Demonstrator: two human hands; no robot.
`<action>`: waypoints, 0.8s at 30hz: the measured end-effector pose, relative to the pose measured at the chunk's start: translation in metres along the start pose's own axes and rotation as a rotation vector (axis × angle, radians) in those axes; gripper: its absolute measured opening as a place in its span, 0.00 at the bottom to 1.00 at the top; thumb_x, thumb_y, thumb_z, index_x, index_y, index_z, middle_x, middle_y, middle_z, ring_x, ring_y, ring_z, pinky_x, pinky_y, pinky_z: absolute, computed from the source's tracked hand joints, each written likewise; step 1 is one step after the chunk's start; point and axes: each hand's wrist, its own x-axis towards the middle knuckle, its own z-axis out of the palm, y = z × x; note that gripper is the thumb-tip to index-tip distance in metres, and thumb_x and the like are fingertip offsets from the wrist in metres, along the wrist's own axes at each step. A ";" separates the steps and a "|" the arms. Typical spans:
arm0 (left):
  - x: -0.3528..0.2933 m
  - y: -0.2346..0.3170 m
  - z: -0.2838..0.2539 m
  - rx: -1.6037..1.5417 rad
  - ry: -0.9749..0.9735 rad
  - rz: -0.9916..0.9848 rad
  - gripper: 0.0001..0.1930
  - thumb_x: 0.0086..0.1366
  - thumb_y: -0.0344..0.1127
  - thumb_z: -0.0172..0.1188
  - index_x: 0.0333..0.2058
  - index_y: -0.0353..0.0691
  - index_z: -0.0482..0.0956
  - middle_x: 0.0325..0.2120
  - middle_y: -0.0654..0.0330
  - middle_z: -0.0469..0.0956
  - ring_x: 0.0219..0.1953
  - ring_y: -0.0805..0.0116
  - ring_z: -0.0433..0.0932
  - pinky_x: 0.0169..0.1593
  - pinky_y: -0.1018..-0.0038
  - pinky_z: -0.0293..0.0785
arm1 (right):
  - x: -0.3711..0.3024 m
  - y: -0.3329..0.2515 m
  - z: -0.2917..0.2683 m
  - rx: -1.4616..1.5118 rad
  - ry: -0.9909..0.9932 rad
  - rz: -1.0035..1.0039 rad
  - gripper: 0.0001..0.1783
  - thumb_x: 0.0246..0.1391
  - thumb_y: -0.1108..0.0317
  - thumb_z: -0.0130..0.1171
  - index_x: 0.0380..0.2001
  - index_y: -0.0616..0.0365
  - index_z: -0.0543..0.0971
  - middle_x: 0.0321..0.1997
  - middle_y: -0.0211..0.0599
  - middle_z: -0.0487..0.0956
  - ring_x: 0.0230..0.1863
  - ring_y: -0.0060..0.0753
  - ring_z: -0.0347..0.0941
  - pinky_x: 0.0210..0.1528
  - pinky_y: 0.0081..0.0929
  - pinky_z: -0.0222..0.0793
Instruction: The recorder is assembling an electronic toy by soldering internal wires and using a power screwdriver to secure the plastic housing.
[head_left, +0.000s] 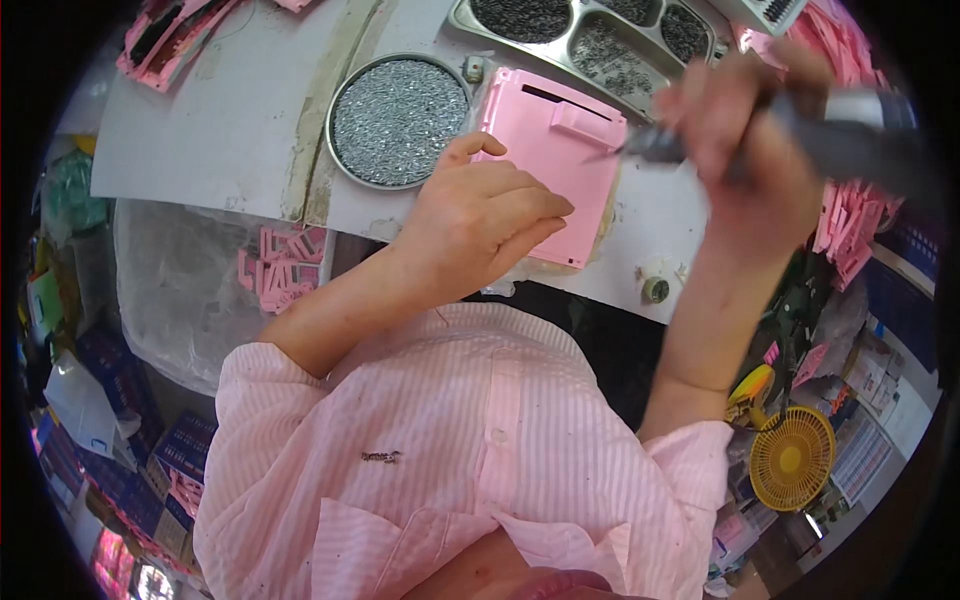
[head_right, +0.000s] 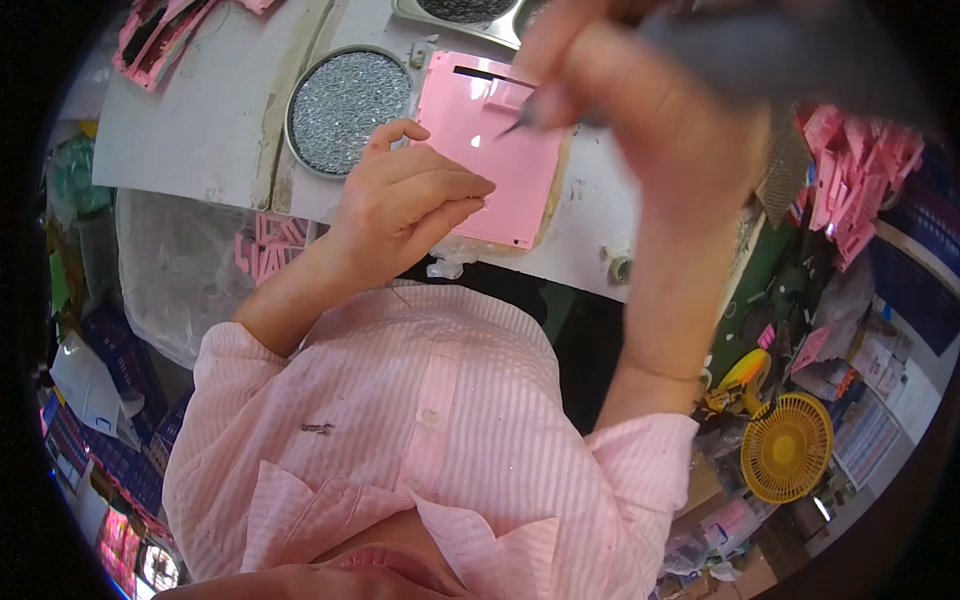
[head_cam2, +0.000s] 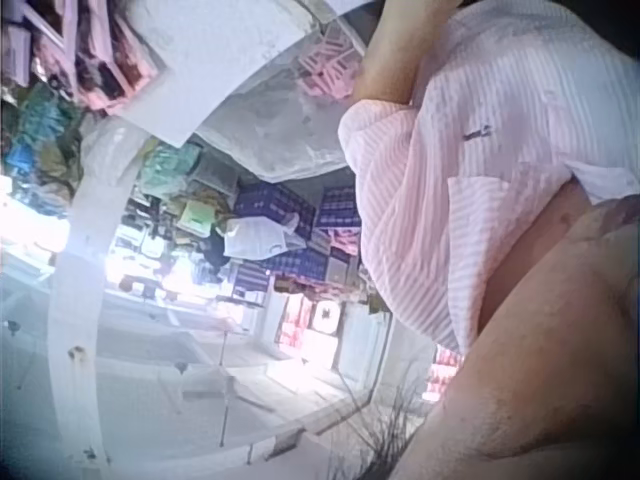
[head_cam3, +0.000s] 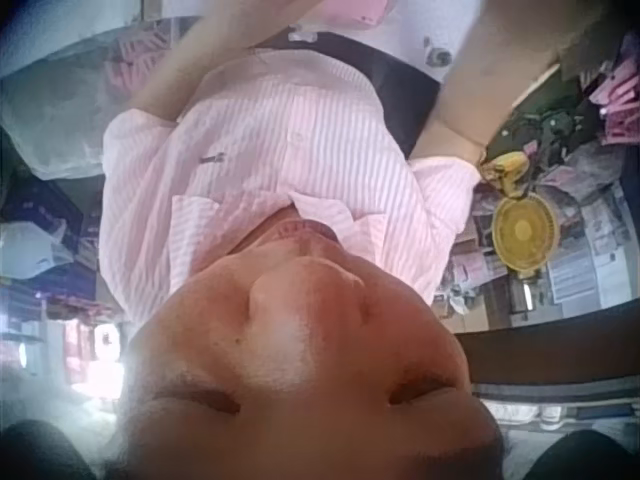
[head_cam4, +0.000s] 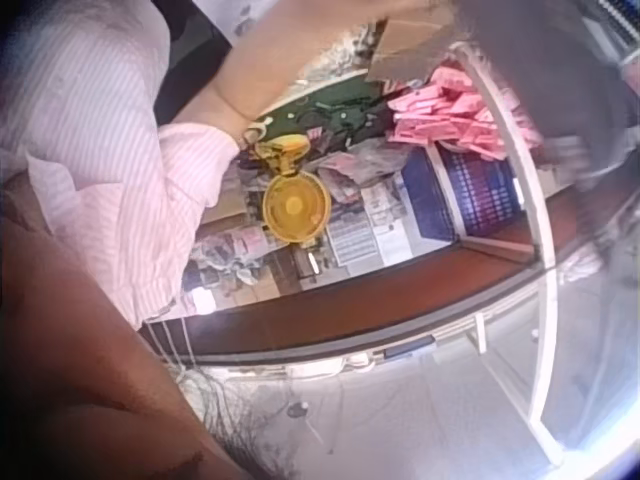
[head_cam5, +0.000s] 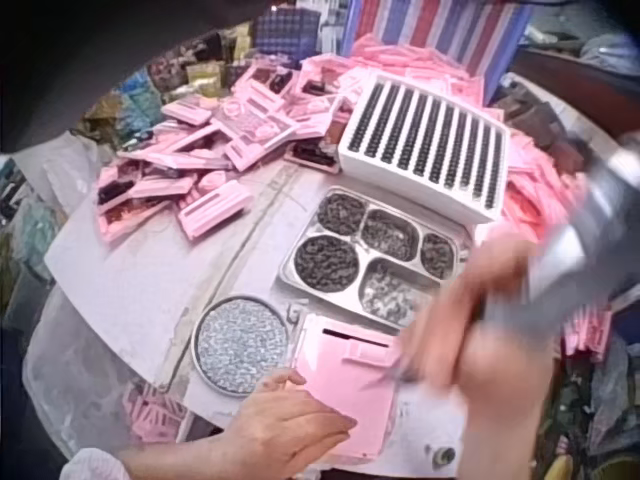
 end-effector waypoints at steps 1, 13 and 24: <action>-0.002 0.001 0.001 -0.005 -0.001 -0.009 0.07 0.54 0.28 0.71 0.31 0.42 0.83 0.26 0.66 0.83 0.27 0.71 0.79 0.53 0.63 0.67 | -0.011 -0.002 0.030 0.004 0.051 -0.011 0.26 0.63 0.62 0.60 0.62 0.47 0.67 0.26 0.28 0.71 0.29 0.23 0.64 0.42 0.34 0.63; -0.009 -0.001 0.005 -0.051 0.017 -0.051 0.07 0.51 0.26 0.70 0.29 0.44 0.82 0.20 0.66 0.79 0.23 0.69 0.76 0.57 0.58 0.66 | -0.035 0.000 0.087 -0.007 0.237 -0.091 0.16 0.64 0.60 0.62 0.50 0.45 0.69 0.20 0.21 0.69 0.22 0.20 0.64 0.34 0.27 0.65; 0.010 -0.005 0.001 0.085 -0.110 0.032 0.19 0.51 0.38 0.71 0.43 0.43 0.80 0.41 0.61 0.79 0.44 0.61 0.77 0.59 0.56 0.66 | -0.048 -0.002 0.078 -0.048 0.505 -0.165 0.18 0.59 0.63 0.66 0.46 0.51 0.69 0.20 0.26 0.67 0.21 0.24 0.63 0.31 0.29 0.68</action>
